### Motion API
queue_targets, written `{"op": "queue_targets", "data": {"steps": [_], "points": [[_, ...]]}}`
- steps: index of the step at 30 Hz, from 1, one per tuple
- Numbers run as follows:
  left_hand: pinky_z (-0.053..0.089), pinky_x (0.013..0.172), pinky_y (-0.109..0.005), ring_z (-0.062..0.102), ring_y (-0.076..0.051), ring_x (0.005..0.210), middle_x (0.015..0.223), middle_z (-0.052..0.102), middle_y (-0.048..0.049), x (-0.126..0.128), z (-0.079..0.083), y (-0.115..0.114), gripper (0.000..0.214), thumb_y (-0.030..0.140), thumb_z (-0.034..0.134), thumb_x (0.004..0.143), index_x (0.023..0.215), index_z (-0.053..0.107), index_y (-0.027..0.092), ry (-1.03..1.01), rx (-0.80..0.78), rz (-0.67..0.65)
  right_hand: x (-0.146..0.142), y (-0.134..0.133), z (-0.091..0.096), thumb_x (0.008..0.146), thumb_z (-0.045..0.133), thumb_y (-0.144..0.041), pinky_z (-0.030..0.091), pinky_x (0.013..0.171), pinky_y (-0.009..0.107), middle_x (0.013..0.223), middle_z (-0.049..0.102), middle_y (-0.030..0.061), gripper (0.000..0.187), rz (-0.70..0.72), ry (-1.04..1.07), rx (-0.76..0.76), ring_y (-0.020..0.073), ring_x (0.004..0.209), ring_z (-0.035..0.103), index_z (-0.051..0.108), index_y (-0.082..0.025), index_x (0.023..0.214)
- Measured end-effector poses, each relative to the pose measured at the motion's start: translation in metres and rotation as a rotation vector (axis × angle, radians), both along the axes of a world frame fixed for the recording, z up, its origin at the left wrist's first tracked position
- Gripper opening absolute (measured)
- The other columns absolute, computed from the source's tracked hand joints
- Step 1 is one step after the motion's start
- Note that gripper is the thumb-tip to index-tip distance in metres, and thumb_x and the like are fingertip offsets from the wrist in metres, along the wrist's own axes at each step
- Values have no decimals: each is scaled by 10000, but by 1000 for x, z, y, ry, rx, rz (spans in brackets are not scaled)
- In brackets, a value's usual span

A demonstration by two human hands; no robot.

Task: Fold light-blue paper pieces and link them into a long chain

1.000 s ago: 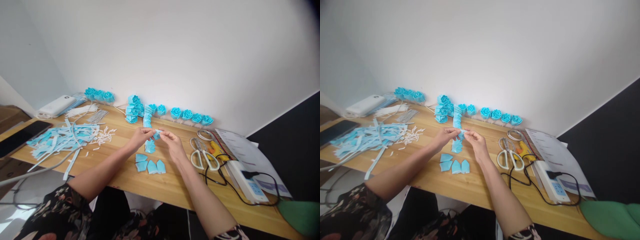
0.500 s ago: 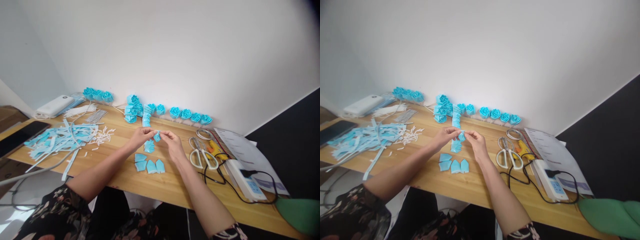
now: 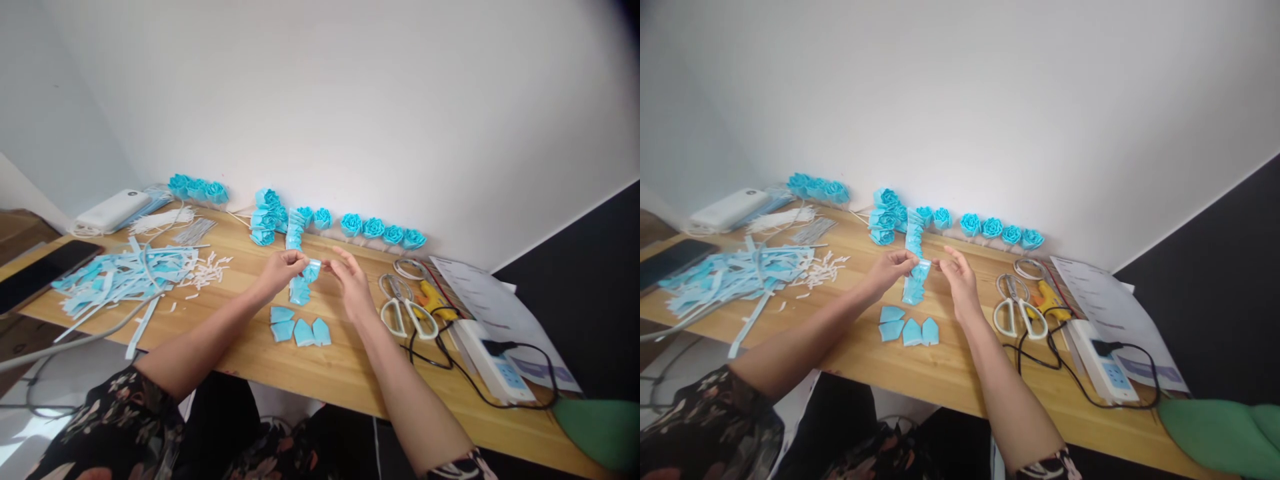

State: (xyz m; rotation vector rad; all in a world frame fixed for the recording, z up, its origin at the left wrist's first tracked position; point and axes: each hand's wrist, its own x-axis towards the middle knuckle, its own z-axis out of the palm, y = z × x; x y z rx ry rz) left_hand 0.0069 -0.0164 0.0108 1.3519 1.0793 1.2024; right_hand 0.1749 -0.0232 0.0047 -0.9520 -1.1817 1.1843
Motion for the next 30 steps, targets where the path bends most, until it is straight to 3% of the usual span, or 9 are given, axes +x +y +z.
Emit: {"op": "queue_targets", "data": {"steps": [11, 20, 25, 27, 30], "points": [[369, 554, -215, 487, -94, 573, 611, 572, 14, 2, -7, 0, 229, 352, 615, 721, 677, 602, 128, 114, 127, -97, -7, -5, 0, 699, 705, -315, 439, 663, 261, 715, 600, -34, 434, 127, -107, -33, 128, 670, 555, 624, -210, 1112], [391, 573, -221, 503, -92, 571, 610, 569, 15, -2, -5, 3, 245, 364, 655, 690, 665, 592, 128, 7, 22, -131, 6, 1, 5, 697, 691, -285, 459, 757, 291, 772, 679, -10, 400, 200, -140, -48, 146, 735, 604, 678, -214, 1090], [375, 558, -222, 477, -89, 554, 580, 543, 21, -3, -6, 6, 281, 395, 663, 680, 625, 568, 135, 4, 26, -86, 13, 5, 0, 764, 645, -343, 463, 851, 328, 890, 719, 22, 398, 199, -119, -54, 173, 847, 635, 666, -229, 1144], [377, 560, -223, 477, -90, 555, 575, 538, 22, -2, -6, 6, 285, 400, 659, 683, 622, 565, 137, 4, 35, -78, 13, 6, -2, 789, 621, -380, 459, 864, 336, 901, 719, 31, 348, 207, -105, -64, 180, 866, 633, 690, -223, 1092], [381, 566, -223, 479, -88, 554, 576, 536, 23, 0, -7, 6, 281, 396, 648, 695, 626, 564, 136, 2, 41, -88, 10, 6, -3, 764, 642, -396, 456, 803, 313, 789, 700, 20, 229, 212, -163, -66, 172, 782, 613, 722, -191, 830]]}}
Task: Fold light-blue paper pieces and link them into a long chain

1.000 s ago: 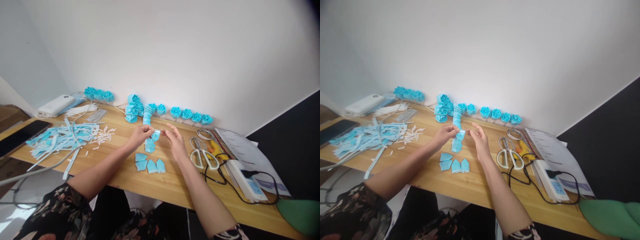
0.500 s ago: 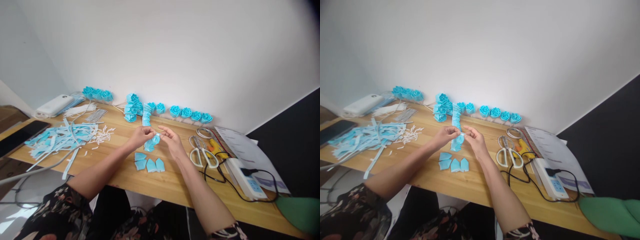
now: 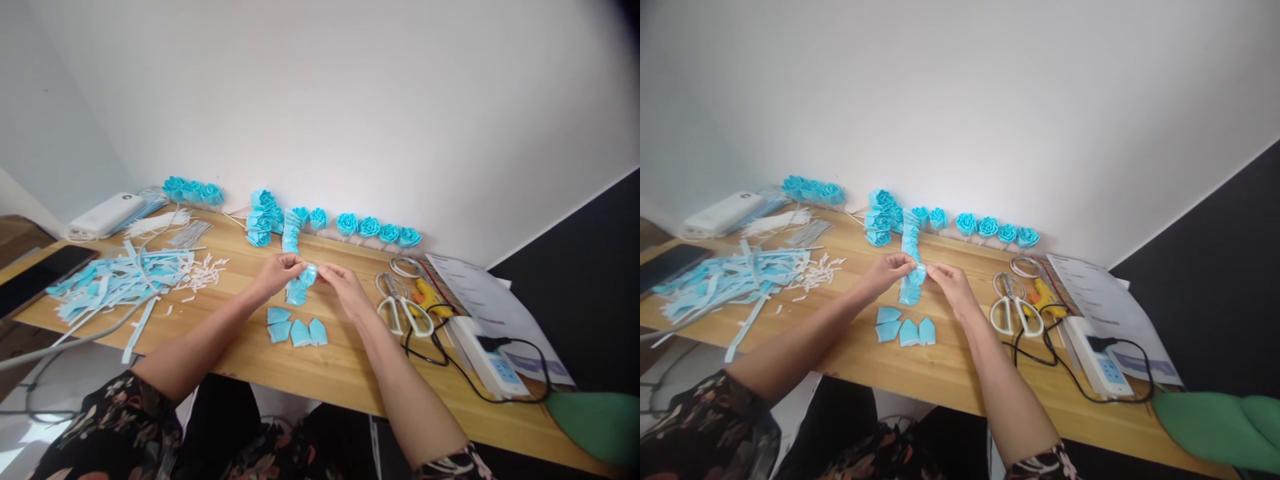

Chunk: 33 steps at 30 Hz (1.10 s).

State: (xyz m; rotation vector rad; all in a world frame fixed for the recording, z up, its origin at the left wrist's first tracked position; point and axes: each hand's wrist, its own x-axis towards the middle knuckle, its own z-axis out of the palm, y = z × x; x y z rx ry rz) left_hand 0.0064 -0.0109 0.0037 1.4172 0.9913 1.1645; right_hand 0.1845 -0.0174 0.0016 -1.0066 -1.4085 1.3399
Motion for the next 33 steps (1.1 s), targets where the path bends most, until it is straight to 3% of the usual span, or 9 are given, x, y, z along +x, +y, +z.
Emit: {"op": "queue_targets", "data": {"steps": [3, 9, 15, 18, 25, 27, 29, 33], "points": [[376, 560, -221, 476, -85, 548, 570, 530, 25, 0, 0, -1, 273, 385, 644, 701, 627, 566, 134, 17, 0, -11, -4, -2, 0, 715, 670, -368, 427, 707, 281, 638, 640, -12, 196, -66, -64, 29, 146, 656, 560, 664, -182, 651], [381, 553, -217, 489, -88, 550, 576, 545, 24, -3, 0, 2, 258, 376, 648, 697, 639, 575, 135, -1, -36, -8, -4, -3, 2, 732, 648, -338, 415, 727, 278, 685, 657, -3, 160, -21, -63, 34, 150, 692, 561, 690, -188, 698], [397, 561, -219, 495, -90, 546, 562, 543, 25, -4, 2, 3, 278, 391, 661, 685, 617, 567, 138, -9, -30, 3, -2, -3, 3, 783, 613, -405, 439, 747, 299, 744, 673, 29, 240, -2, 27, -7, 162, 719, 576, 702, -189, 729], [397, 562, -221, 498, -93, 548, 564, 549, 23, -3, 2, 3, 294, 408, 678, 665, 619, 569, 139, -21, -45, 7, -3, -3, 4, 747, 659, -393, 432, 736, 285, 723, 663, 20, 213, -3, 6, 0, 151, 706, 567, 692, -185, 713], [421, 625, -252, 531, -121, 595, 613, 596, -12, -7, 6, 0, 350, 480, 637, 726, 679, 611, 134, -27, -63, -51, -5, -5, 6, 708, 662, -365, 419, 699, 277, 655, 636, -2, 187, -110, -38, 68, 145, 665, 548, 652, -186, 656], [432, 661, -261, 546, -130, 639, 663, 616, -26, -8, 8, -1, 360, 491, 588, 775, 720, 624, 137, -60, -29, -52, -5, -5, 7, 700, 655, -359, 425, 695, 281, 647, 639, -4, 176, -157, -37, 76, 150, 661, 554, 642, -191, 646], [432, 681, -265, 546, -137, 675, 707, 623, -29, -8, 11, -2, 342, 477, 560, 803, 752, 628, 146, -44, 45, 28, -5, -5, 8, 701, 647, -358, 439, 706, 287, 658, 653, 0, 171, -191, -44, 86, 161, 677, 571, 642, -194, 650], [415, 728, -281, 542, -156, 738, 722, 610, -28, -5, 14, -7, 237, 358, 562, 830, 703, 616, 164, 230, 380, 217, -7, -6, 7, 733, 631, -366, 459, 731, 299, 715, 685, 24, 181, -222, -107, 150, 184, 729, 609, 653, -193, 686]]}}
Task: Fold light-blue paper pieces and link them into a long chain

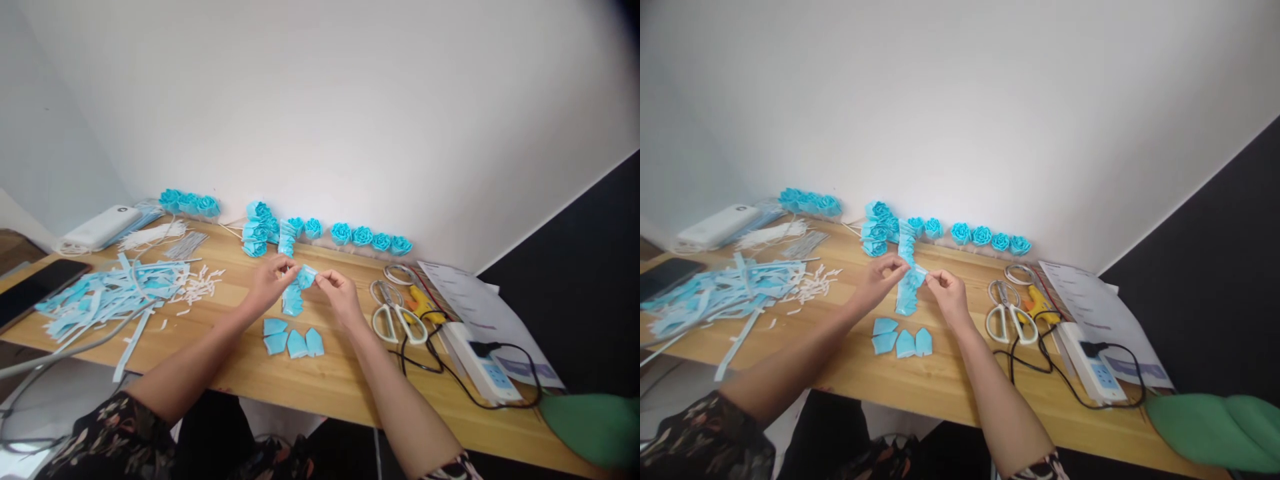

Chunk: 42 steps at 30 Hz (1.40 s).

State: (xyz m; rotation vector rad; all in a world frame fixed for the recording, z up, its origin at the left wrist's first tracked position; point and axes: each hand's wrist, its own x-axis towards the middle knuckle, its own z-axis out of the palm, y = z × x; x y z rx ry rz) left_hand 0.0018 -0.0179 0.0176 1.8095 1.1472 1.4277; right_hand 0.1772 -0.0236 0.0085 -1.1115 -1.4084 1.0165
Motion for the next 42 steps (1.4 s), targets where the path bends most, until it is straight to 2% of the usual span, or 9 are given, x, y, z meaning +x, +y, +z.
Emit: {"op": "queue_targets", "data": {"steps": [3, 7, 14, 21, 35, 38, 42], "points": [[397, 783, -305, 550, -175, 810, 777, 624, -43, 3, 0, -3, 157, 266, 571, 834, 734, 645, 170, 242, 205, 60, -1, -1, -3, 759, 618, -360, 463, 731, 301, 749, 701, 31, 176, -2, -73, 42, 193, 746, 628, 666, -194, 727], [382, 770, -312, 541, -178, 810, 797, 614, -46, 4, -1, -5, 134, 247, 573, 844, 802, 679, 176, 399, 263, 108, -2, -3, -5, 790, 593, -336, 459, 743, 303, 764, 704, 28, 164, -4, -179, 131, 194, 758, 636, 669, -196, 751], [377, 764, -320, 543, -193, 840, 817, 625, -50, 4, -1, -7, 140, 270, 577, 854, 841, 690, 188, 476, 281, 114, -5, -7, -2, 794, 577, -276, 455, 746, 306, 757, 697, 24, 121, -55, -333, 261, 199, 752, 633, 671, -209, 759], [386, 743, -319, 560, -192, 822, 809, 642, -51, 4, -4, -6, 159, 287, 578, 858, 861, 702, 189, 449, 273, 80, -4, -5, -7, 804, 557, -251, 455, 748, 318, 782, 686, 30, 119, -55, -409, 345, 200, 755, 620, 669, -223, 776], [410, 720, -294, 563, -175, 753, 733, 634, -42, 5, -3, -5, 147, 198, 544, 823, 741, 663, 168, 313, 155, 6, -5, -7, -6, 803, 559, -259, 449, 757, 315, 776, 688, 27, 116, -47, -411, 327, 203, 764, 620, 662, -223, 765], [408, 707, -285, 554, -167, 739, 729, 624, -36, 3, -3, -1, 139, 195, 534, 810, 731, 643, 165, 311, 140, 29, -4, -5, -6, 799, 574, -297, 449, 760, 311, 771, 693, 24, 129, -45, -361, 258, 203, 766, 623, 666, -216, 760], [410, 687, -269, 548, -157, 705, 718, 624, -28, -12, 4, 8, 161, 218, 503, 797, 706, 625, 167, 246, 78, 139, 0, 1, -9, 789, 584, -360, 466, 750, 308, 769, 696, 29, 178, -34, -123, 81, 200, 763, 628, 662, -201, 768]]}}
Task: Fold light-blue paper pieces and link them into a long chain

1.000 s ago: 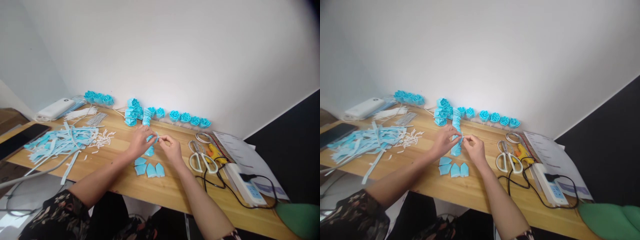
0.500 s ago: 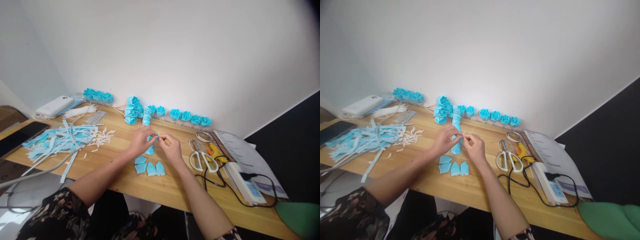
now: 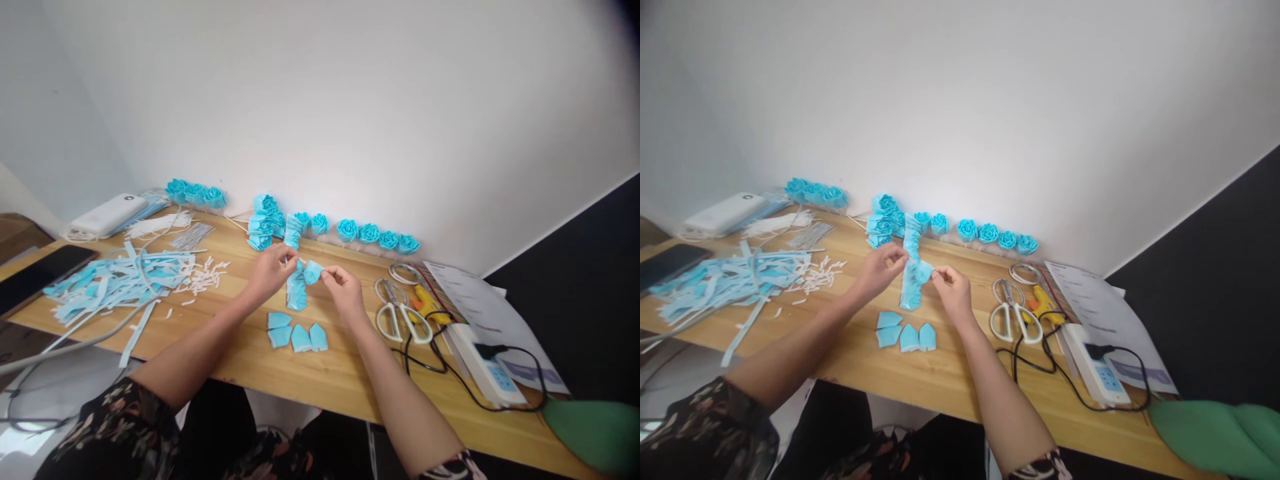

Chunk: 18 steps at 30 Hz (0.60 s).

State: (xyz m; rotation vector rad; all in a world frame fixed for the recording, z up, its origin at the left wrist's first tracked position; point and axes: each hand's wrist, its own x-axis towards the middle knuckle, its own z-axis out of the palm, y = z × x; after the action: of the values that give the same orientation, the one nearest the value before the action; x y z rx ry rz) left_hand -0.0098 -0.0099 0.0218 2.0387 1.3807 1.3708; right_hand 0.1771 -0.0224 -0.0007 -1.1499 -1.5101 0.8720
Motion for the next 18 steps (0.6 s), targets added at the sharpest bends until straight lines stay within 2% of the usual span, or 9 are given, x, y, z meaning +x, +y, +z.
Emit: {"op": "queue_targets", "data": {"steps": [3, 7, 9, 12, 15, 18], "points": [[411, 670, -255, 573, -165, 725, 767, 659, -33, -30, 15, 4, 210, 287, 478, 807, 747, 641, 170, 13, -71, 66, 2, 3, 0, 773, 594, -353, 468, 768, 305, 760, 689, 24, 169, 6, 148, -67, 190, 768, 622, 654, -198, 749], [382, 623, -259, 574, -187, 689, 737, 678, -29, -93, 30, -2, 234, 342, 488, 768, 718, 655, 186, 389, -151, 168, 2, 2, 4, 755, 605, -330, 458, 770, 300, 730, 669, 11, 149, 5, 212, -90, 176, 751, 602, 652, -192, 727], [390, 633, -266, 593, -209, 727, 794, 702, -34, -126, 28, -9, 244, 317, 460, 758, 756, 675, 202, 511, -212, 196, 1, 1, 5, 755, 604, -327, 453, 761, 296, 712, 658, 7, 150, 16, 220, -96, 171, 738, 593, 652, -191, 714], [416, 711, -301, 619, -252, 837, 900, 716, -50, -164, 16, -18, 267, 242, 427, 738, 818, 681, 215, 630, -262, 251, 0, 1, 5, 754, 605, -330, 449, 753, 296, 699, 652, 5, 154, 37, 224, -107, 168, 726, 589, 654, -191, 710], [415, 738, -330, 623, -260, 822, 855, 707, -71, -182, 5, -24, 249, 197, 413, 740, 746, 662, 207, 704, -283, 354, -1, 2, 3, 759, 605, -332, 445, 757, 297, 712, 658, 7, 158, 54, 230, -113, 167, 735, 591, 660, -189, 718], [391, 867, -425, 606, -299, 899, 917, 693, -105, -174, 5, -28, 252, 285, 452, 787, 805, 683, 187, 807, -184, 450, -1, 2, 1, 767, 602, -336, 440, 770, 296, 720, 662, 6, 166, 63, 222, -108, 165, 747, 592, 654, -191, 705]]}}
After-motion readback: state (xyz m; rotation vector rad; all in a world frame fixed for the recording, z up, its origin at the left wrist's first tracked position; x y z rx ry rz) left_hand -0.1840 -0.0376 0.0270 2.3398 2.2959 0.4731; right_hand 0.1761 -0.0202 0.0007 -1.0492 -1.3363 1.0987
